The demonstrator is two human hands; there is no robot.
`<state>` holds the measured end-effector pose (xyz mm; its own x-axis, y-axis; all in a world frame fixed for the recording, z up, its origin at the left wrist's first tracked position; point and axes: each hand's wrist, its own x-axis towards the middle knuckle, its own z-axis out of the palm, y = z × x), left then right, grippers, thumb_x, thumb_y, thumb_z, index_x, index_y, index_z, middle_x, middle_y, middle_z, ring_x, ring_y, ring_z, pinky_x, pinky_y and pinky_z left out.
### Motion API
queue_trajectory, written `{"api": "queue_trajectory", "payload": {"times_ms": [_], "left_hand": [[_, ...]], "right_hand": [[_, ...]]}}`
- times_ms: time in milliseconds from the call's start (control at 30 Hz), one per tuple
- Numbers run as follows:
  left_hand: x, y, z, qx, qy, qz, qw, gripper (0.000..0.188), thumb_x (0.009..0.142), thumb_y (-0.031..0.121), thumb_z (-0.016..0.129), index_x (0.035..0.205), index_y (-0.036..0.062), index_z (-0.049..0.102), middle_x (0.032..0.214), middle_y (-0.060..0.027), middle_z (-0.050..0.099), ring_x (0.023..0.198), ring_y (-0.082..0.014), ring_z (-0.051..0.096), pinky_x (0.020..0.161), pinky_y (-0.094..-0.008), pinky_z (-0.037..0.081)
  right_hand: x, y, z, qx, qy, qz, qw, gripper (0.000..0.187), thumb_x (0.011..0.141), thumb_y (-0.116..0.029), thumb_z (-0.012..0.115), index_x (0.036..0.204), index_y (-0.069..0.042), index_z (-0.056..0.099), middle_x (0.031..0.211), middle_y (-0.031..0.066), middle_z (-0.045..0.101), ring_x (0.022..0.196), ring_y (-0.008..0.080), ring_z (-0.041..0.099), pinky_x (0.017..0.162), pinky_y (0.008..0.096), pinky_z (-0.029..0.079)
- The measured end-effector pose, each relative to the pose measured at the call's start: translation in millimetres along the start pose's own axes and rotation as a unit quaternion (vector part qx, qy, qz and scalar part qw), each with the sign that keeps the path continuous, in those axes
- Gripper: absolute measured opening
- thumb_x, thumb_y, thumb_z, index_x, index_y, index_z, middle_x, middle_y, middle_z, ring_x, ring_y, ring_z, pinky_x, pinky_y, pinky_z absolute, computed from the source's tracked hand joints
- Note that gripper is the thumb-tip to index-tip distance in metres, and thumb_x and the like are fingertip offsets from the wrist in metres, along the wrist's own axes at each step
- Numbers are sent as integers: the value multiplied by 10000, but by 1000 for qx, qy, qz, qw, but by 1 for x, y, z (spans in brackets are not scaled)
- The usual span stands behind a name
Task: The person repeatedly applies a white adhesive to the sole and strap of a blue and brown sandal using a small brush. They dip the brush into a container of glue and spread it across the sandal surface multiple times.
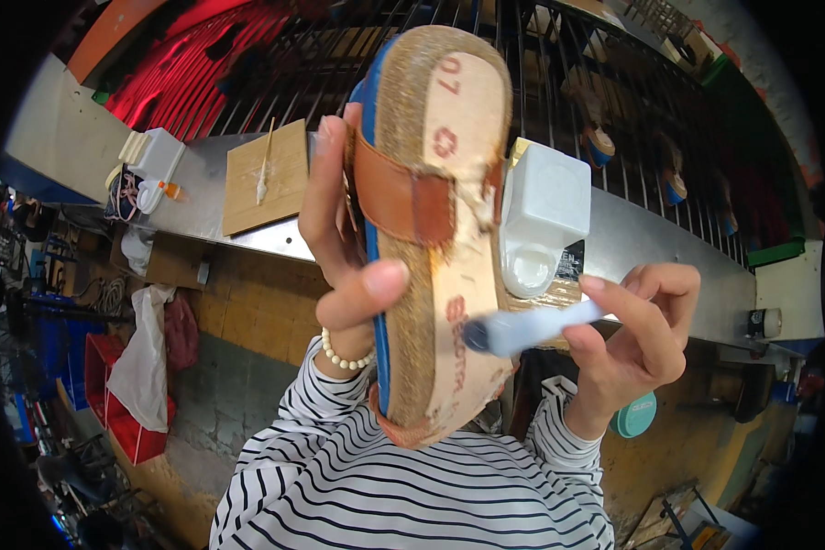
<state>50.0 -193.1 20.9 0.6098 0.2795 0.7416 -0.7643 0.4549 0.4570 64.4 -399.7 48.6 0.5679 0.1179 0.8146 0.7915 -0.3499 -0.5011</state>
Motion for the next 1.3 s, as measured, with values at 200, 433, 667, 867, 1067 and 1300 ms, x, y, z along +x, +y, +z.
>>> {"api": "queue_trajectory", "payload": {"times_ms": [200,433,667,867,1067,1300], "left_hand": [[-19,-1,7,178,29,-13,983,929,792,269,597,1584,93,144,1618,-209,197,1471,-358,252,1141,-506,302],[-30,9,14,221,-7,-34,975,928,793,241,604,1576,59,143,1621,-218,179,1482,-347,235,1168,-487,257],[-27,14,25,212,-12,-44,976,927,794,213,612,1569,24,141,1625,-227,160,1492,-337,219,1195,-469,212],[-25,13,32,204,-10,-39,978,925,794,189,618,1563,-5,139,1628,-234,144,1501,-328,205,1219,-453,173],[-17,11,38,170,20,-45,984,925,795,165,624,1556,-34,137,1631,-241,128,1510,-319,190,1242,-437,134],[-11,-7,33,213,99,35,971,897,827,217,581,1561,-14,121,1604,-258,190,1464,-356,275,1205,-470,235]], "right_hand": [[27,-5,1,-89,44,-77,992,468,502,-289,905,915,-99,794,834,2,432,725,145,422,610,277,320],[46,-1,-19,-174,35,-143,974,405,650,-279,854,929,-1,757,890,48,446,798,182,449,700,298,391],[52,15,-26,-49,-31,-168,984,499,664,-444,845,909,-22,742,907,57,419,798,189,419,661,313,365],[45,21,-23,-22,-10,-192,981,472,630,-434,841,880,-48,736,892,46,417,791,197,423,656,306,366],[33,30,-17,-42,24,-55,997,507,631,-450,853,924,-47,759,885,33,405,801,170,430,658,285,352],[23,18,-12,65,-26,-61,996,482,463,-315,933,897,-139,814,853,-17,409,711,116,413,589,249,275]]}}
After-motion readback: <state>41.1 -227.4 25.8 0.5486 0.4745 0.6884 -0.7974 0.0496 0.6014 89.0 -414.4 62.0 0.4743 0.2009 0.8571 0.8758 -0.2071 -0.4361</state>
